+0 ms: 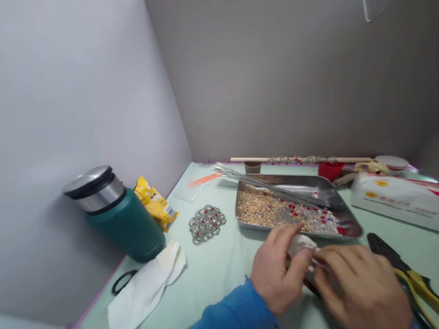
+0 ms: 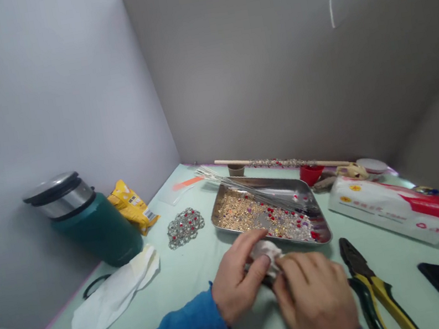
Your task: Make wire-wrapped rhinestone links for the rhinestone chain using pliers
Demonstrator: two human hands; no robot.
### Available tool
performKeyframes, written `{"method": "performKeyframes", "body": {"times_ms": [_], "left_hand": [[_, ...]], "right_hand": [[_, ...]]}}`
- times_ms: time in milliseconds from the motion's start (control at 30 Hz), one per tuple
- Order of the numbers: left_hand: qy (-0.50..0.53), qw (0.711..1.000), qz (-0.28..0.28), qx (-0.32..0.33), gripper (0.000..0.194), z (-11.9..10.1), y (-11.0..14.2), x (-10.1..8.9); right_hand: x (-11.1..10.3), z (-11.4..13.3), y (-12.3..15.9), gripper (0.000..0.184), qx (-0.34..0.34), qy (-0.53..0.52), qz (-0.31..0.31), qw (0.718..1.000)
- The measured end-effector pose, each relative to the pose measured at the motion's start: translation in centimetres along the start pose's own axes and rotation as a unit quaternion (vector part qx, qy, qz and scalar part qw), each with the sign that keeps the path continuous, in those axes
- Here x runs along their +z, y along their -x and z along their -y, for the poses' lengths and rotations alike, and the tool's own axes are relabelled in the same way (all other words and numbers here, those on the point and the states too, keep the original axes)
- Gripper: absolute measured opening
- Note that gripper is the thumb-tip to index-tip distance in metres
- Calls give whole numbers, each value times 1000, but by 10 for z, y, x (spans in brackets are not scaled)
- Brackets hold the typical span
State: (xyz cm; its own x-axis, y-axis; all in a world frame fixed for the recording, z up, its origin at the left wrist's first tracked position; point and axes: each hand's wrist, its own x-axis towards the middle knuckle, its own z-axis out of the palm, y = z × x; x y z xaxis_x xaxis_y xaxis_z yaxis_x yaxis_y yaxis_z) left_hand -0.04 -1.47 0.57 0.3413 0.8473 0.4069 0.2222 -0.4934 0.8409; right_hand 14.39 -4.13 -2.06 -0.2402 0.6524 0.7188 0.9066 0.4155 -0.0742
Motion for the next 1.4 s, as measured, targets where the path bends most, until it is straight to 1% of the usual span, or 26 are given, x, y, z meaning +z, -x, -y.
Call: {"method": "performKeyframes", "body": {"times_ms": [33,100,167,233,300,333,400,433,500,567,600,633,667,733,800,867,933,1000,1033,1100,1133,1167,1200,1267,1333,1400], "left_hand": [[-34,999,-21,20,39,-1,0,0],[-79,995,-31,52,36,-1,2,2],[-111,991,-10,77,30,1,4,5],[-130,987,10,91,28,4,5,7],[-137,987,6,89,26,7,4,8],[-139,987,-3,83,25,8,3,7],[-144,987,-24,69,24,8,1,4],[-146,987,-31,64,23,9,0,3],[-148,987,-41,55,23,10,-2,0],[-148,987,-44,42,22,13,-3,-1],[-149,987,-40,35,22,14,-3,-1],[-153,987,-35,30,22,16,-3,-1],[-159,987,-28,25,21,17,-3,0],[-176,984,-12,16,20,20,-3,1],[-191,982,2,9,20,21,-2,3],[-199,980,15,7,20,22,-1,4],[-202,979,31,7,20,22,-1,5],[-204,978,40,7,19,23,0,6],[-205,978,41,6,19,23,0,6],[-205,978,43,5,20,24,0,6],[-205,978,44,4,20,24,1,6],[-203,978,46,5,20,24,1,6],[-201,978,47,5,21,24,1,6],[-197,979,47,7,21,25,2,7],[-194,980,46,9,21,25,3,8],[-194,980,47,10,21,25,3,8]], "right_hand": [[3,-6,3,12,11,37,21,999],[11,-15,9,15,12,52,66,996],[16,-19,12,17,-8,-1,117,993],[16,-20,11,17,-20,-90,162,982],[12,-22,8,14,-9,-154,162,975],[10,-24,6,14,2,-154,149,977],[5,-29,4,15,20,-90,128,987],[3,-31,4,14,23,-46,143,988],[-1,-36,5,15,19,13,210,978],[-7,-40,3,17,1,-9,289,957],[-11,-41,2,17,-1,-31,312,949],[-15,-43,0,16,10,-38,318,947],[-19,-44,-2,15,34,-24,311,949],[-27,-46,-7,13,101,58,296,948],[-34,-46,-11,12,138,132,315,930],[-39,-43,-13,11,140,150,335,920],[-39,-37,-14,14,137,142,307,931],[-35,-31,-13,16,127,128,278,943],[-32,-29,-12,15,117,122,283,944],[-26,-26,-11,12,102,122,318,935],[-24,-25,-11,11,104,127,332,929],[-23,-24,-12,13,110,130,333,927],[-22,-23,-13,16,119,129,318,932],[-23,-19,-18,21,120,104,259,953],[-22,-16,-27,18,95,65,198,973],[-15,-15,-35,17,65,51,175,981]]}}
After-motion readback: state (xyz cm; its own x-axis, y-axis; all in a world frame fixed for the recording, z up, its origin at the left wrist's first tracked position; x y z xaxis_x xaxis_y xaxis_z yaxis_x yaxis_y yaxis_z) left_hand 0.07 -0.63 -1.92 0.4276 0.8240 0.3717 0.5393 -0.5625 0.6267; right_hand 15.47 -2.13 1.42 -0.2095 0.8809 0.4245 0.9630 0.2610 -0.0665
